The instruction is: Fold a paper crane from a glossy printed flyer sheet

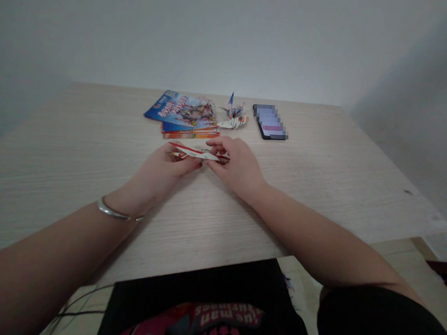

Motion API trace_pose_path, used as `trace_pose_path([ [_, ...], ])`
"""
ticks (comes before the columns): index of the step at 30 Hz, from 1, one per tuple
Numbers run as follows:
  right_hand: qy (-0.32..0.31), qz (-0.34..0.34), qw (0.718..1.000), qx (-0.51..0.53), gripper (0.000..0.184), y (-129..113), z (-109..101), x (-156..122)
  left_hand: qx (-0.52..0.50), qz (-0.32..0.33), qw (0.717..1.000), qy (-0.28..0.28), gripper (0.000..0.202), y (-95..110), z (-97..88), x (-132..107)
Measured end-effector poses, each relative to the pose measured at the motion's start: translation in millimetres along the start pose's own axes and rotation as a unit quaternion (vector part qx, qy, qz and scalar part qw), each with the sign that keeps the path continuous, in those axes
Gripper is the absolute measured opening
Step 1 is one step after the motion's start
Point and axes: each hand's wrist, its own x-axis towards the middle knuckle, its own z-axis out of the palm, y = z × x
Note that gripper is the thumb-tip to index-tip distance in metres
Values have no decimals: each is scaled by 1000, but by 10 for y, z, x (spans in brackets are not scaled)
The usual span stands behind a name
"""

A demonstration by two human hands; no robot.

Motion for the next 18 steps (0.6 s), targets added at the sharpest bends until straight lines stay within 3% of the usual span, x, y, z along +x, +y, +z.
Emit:
trace_pose_path([
  [3, 2, 3, 1000, -22, 17, -39, -10, -15, -87, -44, 995, -3, 26, 12, -7, 9],
  [6, -7, -37, 998, -56, 6, -51, -21, -16, -99, -39, 994, -7, 23, 17, 3, 16],
  [11, 2, -79, 996, -45, 7, -17, -2, -21, -141, -60, 988, 11, 32, -20, 25, -3],
  [18, 10, -107, 993, -43, 10, 7, 26, -39, -139, -76, 987, -15, 33, 3, -6, -3],
])
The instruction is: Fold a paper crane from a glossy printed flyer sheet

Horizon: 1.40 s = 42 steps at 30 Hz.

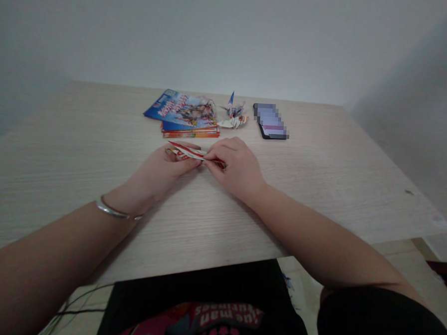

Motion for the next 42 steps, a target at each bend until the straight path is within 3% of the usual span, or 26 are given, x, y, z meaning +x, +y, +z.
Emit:
trace_pose_path([
  [5, 16, -26, 999, -10, 9, 31, 16, -2, -5, -33, 999, 13, 32, 11, 0, -15],
  [12, 17, 8, 999, -31, 3, 12, 8, -12, -22, -39, 999, -3, 31, 5, 4, -8],
  [16, 17, 30, 999, 5, 6, 12, 18, 16, -27, -48, 998, 2, 32, -7, 1, 19],
  [20, -5, 46, 997, 66, 10, 22, 35, 43, -10, -18, 1000, -16, 29, 39, 0, 5],
  [23, -5, 74, 989, 128, 12, 26, 61, 49, -2, 1, 1000, -25, 22, 86, 5, -25],
  [26, -12, 148, 971, 187, 10, 22, 91, 49, 10, 15, 1000, -20, 13, 88, 7, -43],
  [30, -17, 219, 941, 257, 11, 3, 111, 55, 32, 19, 999, 2, 21, 49, -3, -48],
  [36, -23, 244, 921, 303, 20, -20, 104, 65, 24, 30, 999, 16, 30, 31, -10, -51],
  [42, -7, 250, 925, 286, 23, -36, 106, 47, 10, 31, 998, 59, 27, 64, -8, -60],
])
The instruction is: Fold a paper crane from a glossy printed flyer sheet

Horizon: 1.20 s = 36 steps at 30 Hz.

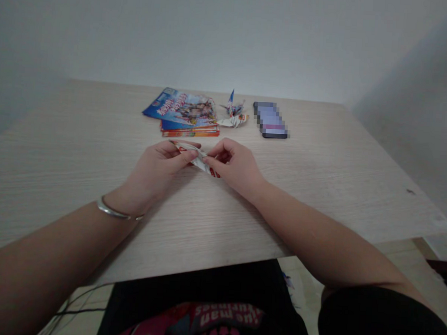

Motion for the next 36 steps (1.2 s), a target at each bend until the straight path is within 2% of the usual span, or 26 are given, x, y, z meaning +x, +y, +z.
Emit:
trace_pose_path([
  [7, -12, -19, 1000, 4, 26, 20, 2, -27, 5, 0, 1000, -15, 26, -46, -7, 23],
  [11, -4, -70, 996, -53, 22, 20, -18, -16, -63, 3, 998, 11, 33, -68, 16, 29],
  [16, -7, -115, 989, -97, 19, 24, -39, -16, -49, 9, 999, 21, 27, -30, 21, 13],
  [19, -10, -106, 991, -81, 19, 30, -37, -19, -33, 20, 999, 13, 29, -25, -1, 15],
  [24, -2, -97, 994, -48, 21, 35, -46, -12, 51, 30, 998, 14, 30, -8, -34, 15],
  [29, -10, -79, 996, -24, 23, 51, -60, -8, 39, 17, 999, 12, 21, 39, -19, -5],
  [36, -17, -52, 998, 13, 27, 73, -60, 4, 37, 25, 999, 8, 24, 65, -17, -8],
])
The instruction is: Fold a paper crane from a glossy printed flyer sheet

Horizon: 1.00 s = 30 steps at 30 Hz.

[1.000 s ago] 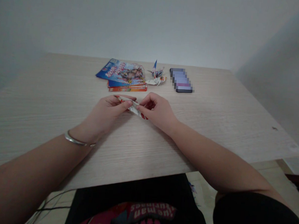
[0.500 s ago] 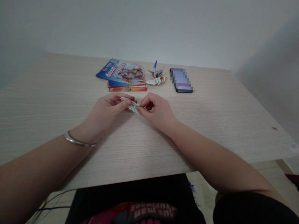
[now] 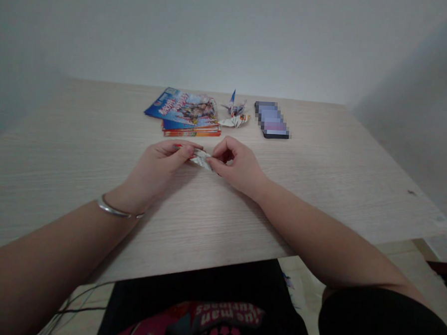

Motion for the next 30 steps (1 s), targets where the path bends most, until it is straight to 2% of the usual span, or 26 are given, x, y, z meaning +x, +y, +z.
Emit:
trace_pose_path([
  [7, 6, 13, 999, 30, 34, 35, -10, 18, -38, -3, 999, 9, 24, -52, 11, 15],
  [14, -41, 58, 996, 61, 37, 37, 10, 9, -62, -19, 998, 19, 20, -77, 17, 12],
  [18, -1, -1, 1000, -7, 27, -23, -1, -1, -82, -10, 997, 11, 22, -78, 24, 15],
  [21, 10, -45, 998, -37, 25, -53, -2, -6, -116, -2, 993, 26, 22, -74, 40, 16],
  [30, 7, -36, 999, -14, 23, -37, -26, 9, -121, 7, 992, 34, 17, -57, 33, 9],
])
